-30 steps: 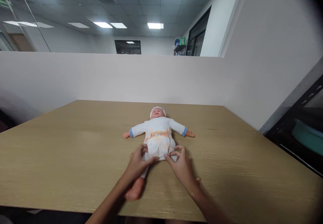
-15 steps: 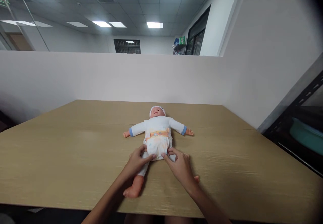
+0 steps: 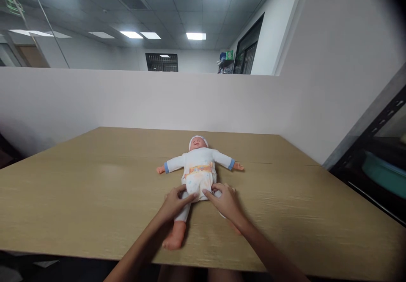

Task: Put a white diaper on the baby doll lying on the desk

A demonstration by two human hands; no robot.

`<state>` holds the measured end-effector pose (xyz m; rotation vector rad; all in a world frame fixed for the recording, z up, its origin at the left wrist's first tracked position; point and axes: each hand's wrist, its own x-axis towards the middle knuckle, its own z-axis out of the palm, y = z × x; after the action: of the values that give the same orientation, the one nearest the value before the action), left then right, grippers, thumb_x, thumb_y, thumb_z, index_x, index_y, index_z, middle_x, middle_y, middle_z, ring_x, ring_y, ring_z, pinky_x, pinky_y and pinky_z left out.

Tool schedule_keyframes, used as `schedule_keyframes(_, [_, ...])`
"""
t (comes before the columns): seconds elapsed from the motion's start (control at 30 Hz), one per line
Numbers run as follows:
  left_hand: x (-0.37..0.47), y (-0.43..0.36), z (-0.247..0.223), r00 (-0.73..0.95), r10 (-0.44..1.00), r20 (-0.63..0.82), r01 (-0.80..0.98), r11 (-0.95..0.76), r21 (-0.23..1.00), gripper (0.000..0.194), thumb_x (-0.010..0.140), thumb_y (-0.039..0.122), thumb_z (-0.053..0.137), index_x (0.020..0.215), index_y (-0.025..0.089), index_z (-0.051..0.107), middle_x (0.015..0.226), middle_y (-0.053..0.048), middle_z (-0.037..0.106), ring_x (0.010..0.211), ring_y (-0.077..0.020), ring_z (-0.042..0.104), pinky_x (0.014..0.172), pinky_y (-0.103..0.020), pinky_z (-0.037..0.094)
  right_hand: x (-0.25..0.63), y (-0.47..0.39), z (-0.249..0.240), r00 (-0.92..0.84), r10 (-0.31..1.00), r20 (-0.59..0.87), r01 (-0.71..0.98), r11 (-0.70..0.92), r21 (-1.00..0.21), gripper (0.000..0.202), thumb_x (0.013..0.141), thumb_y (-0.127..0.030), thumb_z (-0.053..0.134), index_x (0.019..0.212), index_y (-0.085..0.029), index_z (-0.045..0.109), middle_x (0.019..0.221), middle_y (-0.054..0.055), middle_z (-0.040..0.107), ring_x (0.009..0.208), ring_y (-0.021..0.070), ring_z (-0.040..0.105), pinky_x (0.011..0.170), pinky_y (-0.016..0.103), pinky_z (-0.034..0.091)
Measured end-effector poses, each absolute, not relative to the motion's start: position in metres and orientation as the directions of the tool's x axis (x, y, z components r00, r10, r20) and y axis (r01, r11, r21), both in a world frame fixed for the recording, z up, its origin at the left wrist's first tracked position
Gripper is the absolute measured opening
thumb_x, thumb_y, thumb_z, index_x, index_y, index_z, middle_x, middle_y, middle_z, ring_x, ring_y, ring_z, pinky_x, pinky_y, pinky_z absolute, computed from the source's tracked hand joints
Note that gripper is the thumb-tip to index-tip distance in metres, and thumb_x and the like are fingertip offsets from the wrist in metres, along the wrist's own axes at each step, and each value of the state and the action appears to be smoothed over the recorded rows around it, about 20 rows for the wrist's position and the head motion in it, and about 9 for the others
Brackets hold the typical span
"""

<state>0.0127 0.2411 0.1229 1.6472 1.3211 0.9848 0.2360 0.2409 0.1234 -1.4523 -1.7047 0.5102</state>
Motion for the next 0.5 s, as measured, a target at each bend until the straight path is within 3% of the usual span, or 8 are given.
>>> schedule_keyframes(0.1, [0.009, 0.252, 0.120, 0.254, 0.967, 0.019, 0.134, -0.054, 0.990, 0.054, 0.077, 0.057, 0.083, 0.113, 0.016, 0.081, 0.119, -0.012, 0.081, 0.111, -0.0341, 0.071, 0.100, -0.043, 0.052, 0.238, 0.248, 0.122, -0.046, 0.953, 0.299, 0.477, 0.284, -0.832, 0.037, 0.085, -0.057, 0.071, 0.085, -0.022, 0.081, 0.081, 0.005, 0.079, 0.081, 0.0273, 0.070, 0.076, 0.037, 0.054])
schedule_keyframes(0.23, [0.008, 0.259, 0.117, 0.289, 0.955, -0.070, -0.059, 0.091, 0.994, 0.059, 0.067, 0.054, 0.093, 0.109, 0.015, 0.081, 0.116, -0.013, 0.082, 0.101, -0.0312, 0.075, 0.095, -0.042, 0.056, 0.238, 0.253, 0.122, -0.096, 0.955, 0.281, 0.382, 0.296, -0.876, 0.049, 0.088, -0.065, 0.065, 0.086, -0.019, 0.081, 0.076, 0.004, 0.078, 0.076, 0.0256, 0.071, 0.066, 0.032, 0.057])
schedule_keyframes(0.33, [0.008, 0.261, 0.117, 0.261, 0.959, -0.109, -0.139, 0.149, 0.979, 0.059, 0.065, 0.054, 0.095, 0.105, 0.014, 0.080, 0.107, -0.013, 0.083, 0.093, -0.0283, 0.077, 0.088, -0.039, 0.057, 0.240, 0.258, 0.123, -0.082, 0.960, 0.269, 0.360, 0.281, -0.890, 0.048, 0.085, -0.065, 0.069, 0.077, -0.019, 0.079, 0.070, 0.002, 0.075, 0.075, 0.0249, 0.069, 0.066, 0.031, 0.056])
schedule_keyframes(0.5, [0.005, 0.266, 0.122, 0.311, 0.938, -0.152, -0.233, 0.231, 0.945, 0.053, 0.076, 0.056, 0.087, 0.107, 0.014, 0.079, 0.106, -0.012, 0.083, 0.093, -0.0262, 0.076, 0.088, -0.036, 0.057, 0.242, 0.272, 0.126, -0.112, 0.969, 0.222, 0.261, 0.244, -0.934, 0.048, 0.081, -0.068, 0.072, 0.075, -0.021, 0.077, 0.076, 0.004, 0.077, 0.087, 0.0295, 0.071, 0.075, 0.036, 0.059])
